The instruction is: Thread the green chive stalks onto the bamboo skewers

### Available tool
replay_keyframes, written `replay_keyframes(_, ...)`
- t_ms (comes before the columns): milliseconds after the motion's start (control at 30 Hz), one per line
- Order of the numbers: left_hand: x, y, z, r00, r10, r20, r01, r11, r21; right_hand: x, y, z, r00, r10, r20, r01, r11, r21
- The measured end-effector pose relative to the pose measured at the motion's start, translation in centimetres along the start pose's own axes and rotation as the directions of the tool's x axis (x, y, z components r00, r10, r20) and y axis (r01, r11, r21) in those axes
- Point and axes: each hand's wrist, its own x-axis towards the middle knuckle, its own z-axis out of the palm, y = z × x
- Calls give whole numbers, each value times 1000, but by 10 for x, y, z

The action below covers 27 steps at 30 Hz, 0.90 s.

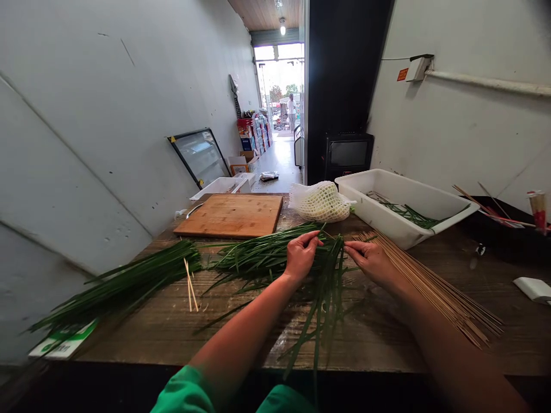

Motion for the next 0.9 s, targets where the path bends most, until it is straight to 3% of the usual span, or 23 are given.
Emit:
replay_keyframes(467,4,4,-5,998,67,-1,-67,991,120,0,1,0,1000,-15,-2,15,1000,7)
replay_keyframes(900,2,7,-5,996,87,25,-89,989,118,0,3,2,1000,-17,-9,17,1000,-1)
